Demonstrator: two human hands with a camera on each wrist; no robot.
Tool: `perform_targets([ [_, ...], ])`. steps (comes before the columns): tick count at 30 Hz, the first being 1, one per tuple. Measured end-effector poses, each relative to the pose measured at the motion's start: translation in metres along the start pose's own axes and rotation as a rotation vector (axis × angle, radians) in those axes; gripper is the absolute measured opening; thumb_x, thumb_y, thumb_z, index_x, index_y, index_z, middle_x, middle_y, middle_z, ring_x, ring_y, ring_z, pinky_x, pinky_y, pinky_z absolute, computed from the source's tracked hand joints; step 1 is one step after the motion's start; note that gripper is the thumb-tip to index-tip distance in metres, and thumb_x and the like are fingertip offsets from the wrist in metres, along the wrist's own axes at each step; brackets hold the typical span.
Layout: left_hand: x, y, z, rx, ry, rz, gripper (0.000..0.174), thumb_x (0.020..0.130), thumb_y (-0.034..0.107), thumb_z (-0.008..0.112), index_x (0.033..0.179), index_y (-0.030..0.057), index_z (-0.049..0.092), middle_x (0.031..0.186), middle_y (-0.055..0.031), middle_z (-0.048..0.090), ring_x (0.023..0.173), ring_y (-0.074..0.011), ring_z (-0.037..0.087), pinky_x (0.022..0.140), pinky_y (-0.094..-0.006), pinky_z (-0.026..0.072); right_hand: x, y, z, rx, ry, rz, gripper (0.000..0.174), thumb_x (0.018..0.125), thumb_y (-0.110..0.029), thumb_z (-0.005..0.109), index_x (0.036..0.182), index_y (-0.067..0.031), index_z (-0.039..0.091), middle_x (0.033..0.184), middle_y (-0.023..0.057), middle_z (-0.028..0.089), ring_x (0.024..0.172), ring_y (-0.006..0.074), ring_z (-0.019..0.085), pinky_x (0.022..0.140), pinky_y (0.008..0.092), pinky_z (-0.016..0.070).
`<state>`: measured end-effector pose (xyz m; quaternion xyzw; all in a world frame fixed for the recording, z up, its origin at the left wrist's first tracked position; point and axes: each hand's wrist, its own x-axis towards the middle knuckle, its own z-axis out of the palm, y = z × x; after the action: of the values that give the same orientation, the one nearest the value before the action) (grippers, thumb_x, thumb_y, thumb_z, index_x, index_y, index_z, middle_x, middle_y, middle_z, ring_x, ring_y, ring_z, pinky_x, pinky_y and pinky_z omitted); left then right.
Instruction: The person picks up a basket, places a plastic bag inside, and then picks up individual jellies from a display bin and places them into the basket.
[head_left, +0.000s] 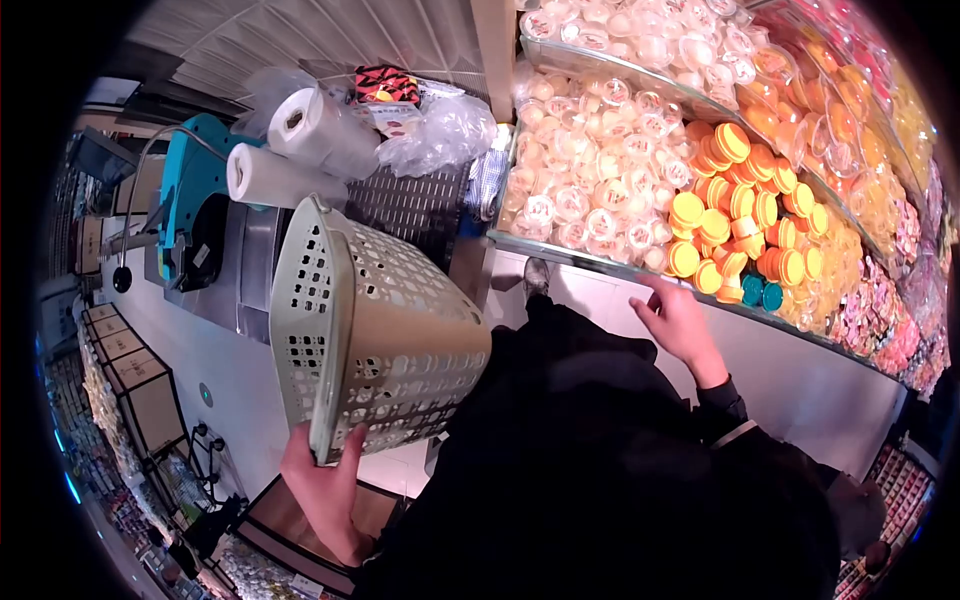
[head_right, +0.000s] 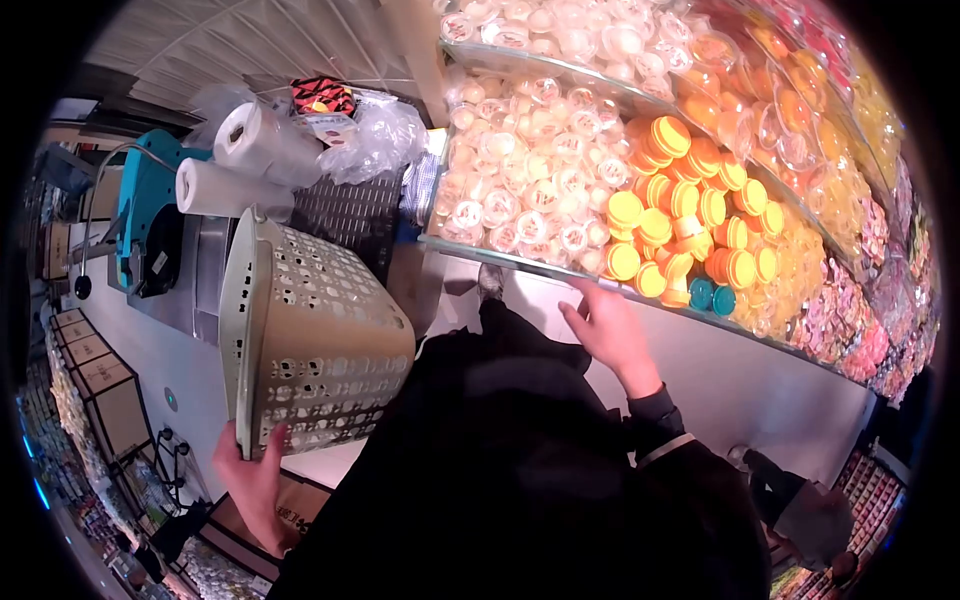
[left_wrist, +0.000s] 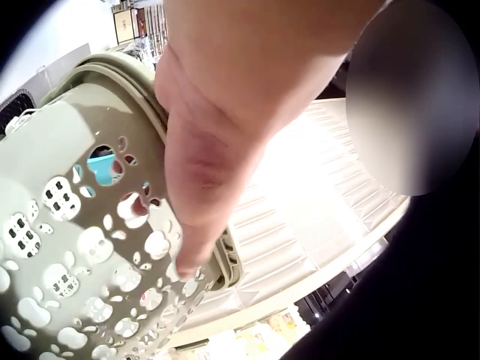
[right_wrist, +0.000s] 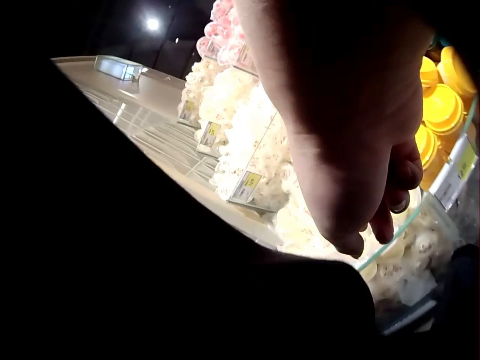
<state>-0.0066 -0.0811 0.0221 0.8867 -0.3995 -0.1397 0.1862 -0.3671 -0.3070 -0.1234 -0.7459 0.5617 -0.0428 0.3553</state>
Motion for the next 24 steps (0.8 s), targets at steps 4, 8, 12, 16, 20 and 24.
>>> perform_targets([
  [4, -0.021, 0.002, -0.011, -0.025, -0.410, 0.004, 0.041, 0.072, 0.019, 0.078, 0.098, -0.0050, 0.059, 0.070, -0.0206, 0.063, 0.065, -0.0363, 0.065, 0.059, -0.0386, 0.0494, -0.037, -0.032, 0.023, 0.342, -0.235, -0.028, 0.045, 0.082, -0.024, 0.071, 0.118, -0.0013, 0.058, 0.064, 0.0062, 0.059, 0.059, 0.0154, 0.058, 0.058, 0.0281, 0.0467],
  [8, -0.033, 0.005, 0.009, -0.039, -0.523, 0.236, 0.051, 0.075, 0.023, 0.075, 0.111, -0.0042, 0.051, 0.068, -0.0210, 0.062, 0.067, -0.0388, 0.064, 0.057, -0.0420, 0.0502, -0.061, -0.102, 0.025, 0.831, -0.575, -0.153, 0.059, 0.081, -0.023, 0.074, 0.130, -0.0011, 0.049, 0.097, 0.0081, 0.062, 0.085, 0.0149, 0.059, 0.076, 0.0281, 0.0488],
  [12, -0.042, 0.027, 0.039, -0.025, -0.591, 0.472, 0.048, 0.080, 0.024, 0.069, 0.113, -0.0029, 0.047, 0.064, -0.0187, 0.060, 0.061, -0.0395, 0.061, 0.052, -0.0453, 0.0477, -0.078, -0.155, 0.050, 0.876, -0.591, -0.304, 0.075, 0.083, -0.011, 0.070, 0.144, -0.0061, 0.027, 0.136, 0.0130, 0.042, 0.125, 0.0226, 0.042, 0.102, 0.0373, 0.0372],
  [16, -0.055, 0.059, 0.053, -0.048, -0.787, 0.637, 0.059, 0.086, 0.029, 0.063, 0.123, -0.0074, 0.034, 0.070, -0.0215, 0.061, 0.064, -0.0421, 0.060, 0.057, -0.0478, 0.0482, -0.098, -0.155, 0.096, 0.969, -0.051, -0.249, 0.065, 0.080, -0.001, 0.063, 0.136, 0.0012, 0.032, 0.129, 0.0129, 0.047, 0.120, 0.0187, 0.044, 0.100, 0.0336, 0.0377],
  [20, -0.042, 0.026, 0.031, -0.254, -0.692, 0.931, 0.061, 0.083, 0.023, 0.070, 0.130, -0.0040, 0.044, 0.123, -0.0242, 0.055, 0.120, -0.0343, 0.052, 0.099, -0.0407, 0.0415, -0.103, -0.119, 0.085, 1.191, -0.003, 0.030, 0.053, 0.074, 0.010, 0.054, 0.126, 0.0021, 0.047, 0.107, 0.0105, 0.061, 0.090, 0.0176, 0.060, 0.069, 0.0307, 0.0508],
  [24, -0.015, -0.040, -0.019, 0.112, 0.384, 0.534, 0.057, 0.082, 0.022, 0.070, 0.128, -0.0024, 0.048, 0.125, -0.0247, 0.054, 0.118, -0.0387, 0.051, 0.101, -0.0409, 0.0401, -0.132, -0.064, 0.035, 1.203, -0.063, 0.026, 0.051, 0.072, 0.011, 0.056, 0.122, 0.0031, 0.051, 0.102, 0.0092, 0.063, 0.087, 0.0155, 0.062, 0.072, 0.0289, 0.0514],
])
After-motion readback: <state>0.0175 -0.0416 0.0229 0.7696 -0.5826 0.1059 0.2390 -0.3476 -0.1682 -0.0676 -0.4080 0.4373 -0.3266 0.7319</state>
